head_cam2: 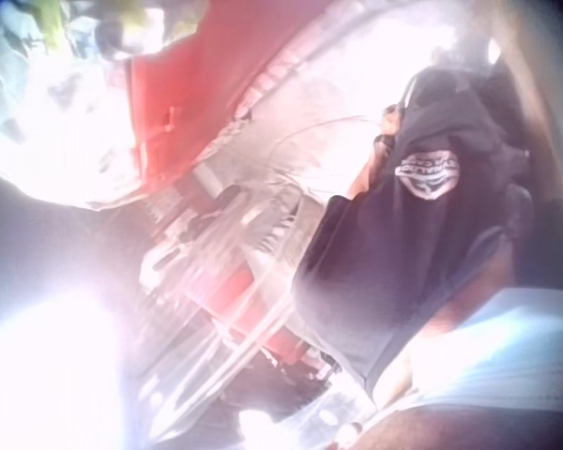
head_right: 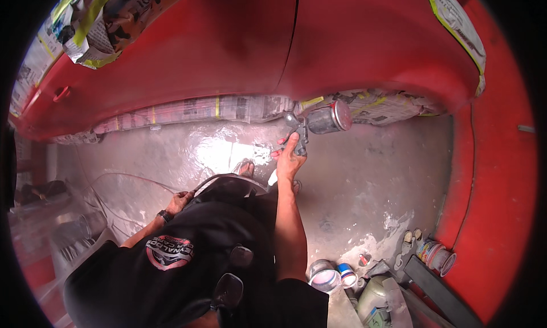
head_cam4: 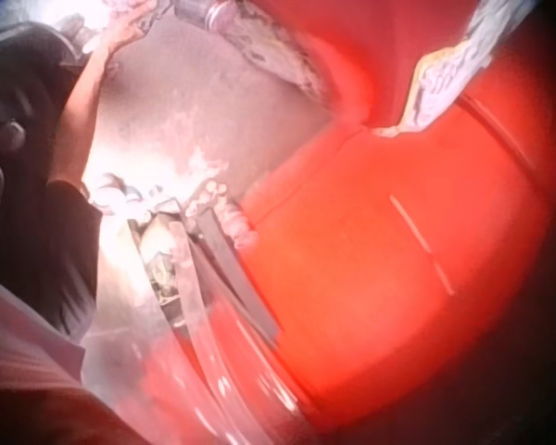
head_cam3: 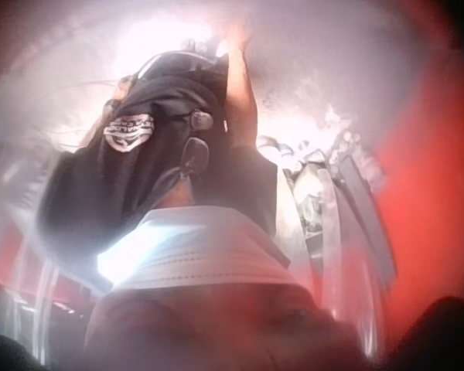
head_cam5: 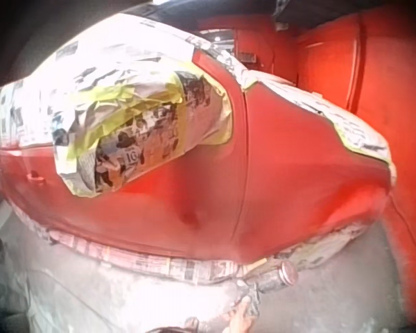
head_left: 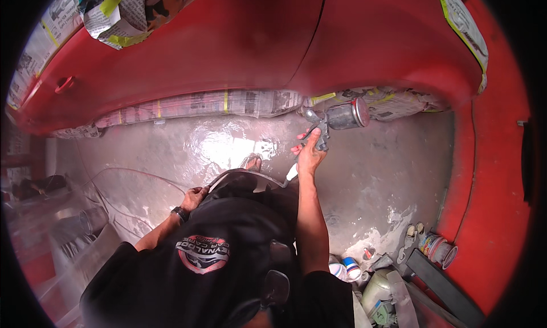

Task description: The person uses a spray gun to apply red paint to the side of a car. The car is masked with newspaper and tape to protect adjacent areas. The person moves the spray gun in smooth, sweeping motions along the car's body panels.

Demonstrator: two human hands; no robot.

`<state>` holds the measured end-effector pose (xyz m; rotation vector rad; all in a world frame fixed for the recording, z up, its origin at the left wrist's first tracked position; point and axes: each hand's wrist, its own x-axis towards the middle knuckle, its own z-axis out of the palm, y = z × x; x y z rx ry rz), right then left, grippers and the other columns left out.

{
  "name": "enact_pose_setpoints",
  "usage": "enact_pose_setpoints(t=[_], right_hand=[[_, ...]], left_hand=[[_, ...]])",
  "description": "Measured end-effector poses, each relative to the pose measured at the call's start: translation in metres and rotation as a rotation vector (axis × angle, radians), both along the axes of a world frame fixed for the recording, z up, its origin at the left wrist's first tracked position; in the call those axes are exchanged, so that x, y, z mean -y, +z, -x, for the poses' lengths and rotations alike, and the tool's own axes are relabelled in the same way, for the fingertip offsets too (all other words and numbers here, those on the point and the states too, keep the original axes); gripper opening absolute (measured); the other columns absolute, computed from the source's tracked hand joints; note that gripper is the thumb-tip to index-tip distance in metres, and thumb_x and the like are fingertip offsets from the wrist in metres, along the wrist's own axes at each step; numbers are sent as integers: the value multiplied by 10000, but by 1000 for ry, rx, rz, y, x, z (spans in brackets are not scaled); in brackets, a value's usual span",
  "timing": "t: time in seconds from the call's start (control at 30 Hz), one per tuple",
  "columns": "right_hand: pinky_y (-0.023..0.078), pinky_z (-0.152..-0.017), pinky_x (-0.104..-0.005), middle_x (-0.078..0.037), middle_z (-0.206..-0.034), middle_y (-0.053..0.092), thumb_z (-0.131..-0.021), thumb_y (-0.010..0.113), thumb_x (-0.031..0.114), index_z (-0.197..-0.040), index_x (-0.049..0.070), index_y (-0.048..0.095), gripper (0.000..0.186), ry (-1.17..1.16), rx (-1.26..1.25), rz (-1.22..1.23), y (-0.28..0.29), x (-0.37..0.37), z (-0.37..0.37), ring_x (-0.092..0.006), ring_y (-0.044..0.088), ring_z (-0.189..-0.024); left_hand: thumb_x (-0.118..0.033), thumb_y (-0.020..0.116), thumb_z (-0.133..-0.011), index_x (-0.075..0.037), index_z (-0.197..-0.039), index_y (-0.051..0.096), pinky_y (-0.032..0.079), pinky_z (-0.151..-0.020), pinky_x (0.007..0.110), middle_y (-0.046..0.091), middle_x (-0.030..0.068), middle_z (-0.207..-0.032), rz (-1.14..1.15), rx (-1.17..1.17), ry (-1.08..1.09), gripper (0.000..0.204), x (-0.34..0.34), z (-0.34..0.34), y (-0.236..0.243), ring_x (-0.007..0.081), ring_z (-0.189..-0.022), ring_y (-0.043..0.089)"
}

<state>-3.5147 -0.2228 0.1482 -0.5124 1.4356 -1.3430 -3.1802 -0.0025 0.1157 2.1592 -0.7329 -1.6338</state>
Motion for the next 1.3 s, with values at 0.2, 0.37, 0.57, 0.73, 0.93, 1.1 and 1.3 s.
enact_pose_setpoints(t=[0.2,0.37,0.57,0.73,0.93,1.1,1.3], right_hand=[[415,-398,-276,-108,-799,635,-987,532,496,-1033,8,557,490,-197,-21,2,10,-3,-11,-178,517,-410],[435,-397,-281,-123,-795,638,-990,523,495,-1075,-5,549,508,27,-12,15,26,-14,-48,-176,526,-427],[445,-400,-278,-131,-805,642,-987,515,515,-1096,-21,556,549,198,-114,154,49,-10,-48,-174,532,-431],[410,-407,-266,-110,-791,630,-966,521,570,-1047,9,578,569,-70,-142,-4,45,-13,-2,-170,517,-433],[411,-415,-259,-101,-784,627,-968,518,570,-1023,28,582,549,-253,-130,-5,59,-23,8,-163,518,-450],[425,-413,-265,-112,-792,627,-965,526,567,-1058,0,576,576,-68,-160,28,66,-26,-21,-158,524,-455],[432,-411,-258,-126,-810,637,-964,522,568,-1103,-17,569,603,151,-179,128,79,-25,-38,-168,536,-440]], left_hand=[[-430,642,-948,-21,-855,668,436,-597,269,629,6,-733,55,-50,32,421,22,-9,3,79,-655,524],[-441,626,-955,-8,-877,672,450,-632,276,642,17,-754,75,-38,27,443,24,-22,-5,87,-686,538],[-443,619,-957,9,-911,684,464,-649,278,669,39,-779,40,-45,6,459,30,-25,-23,92,-702,562],[-417,632,-955,-6,-883,680,464,-628,268,660,21,-765,53,-67,42,419,37,-18,-30,84,-675,562],[-368,614,-971,-19,-903,670,469,-613,264,673,28,-780,56,-170,87,360,47,-7,-14,85,-656,571],[-363,616,-969,-25,-911,672,469,-609,261,673,27,-778,48,-173,74,348,53,-5,-8,82,-654,574],[-381,607,-968,-33,-879,677,465,-612,261,666,21,-755,50,-120,23,366,55,-8,-7,80,-648,570]])
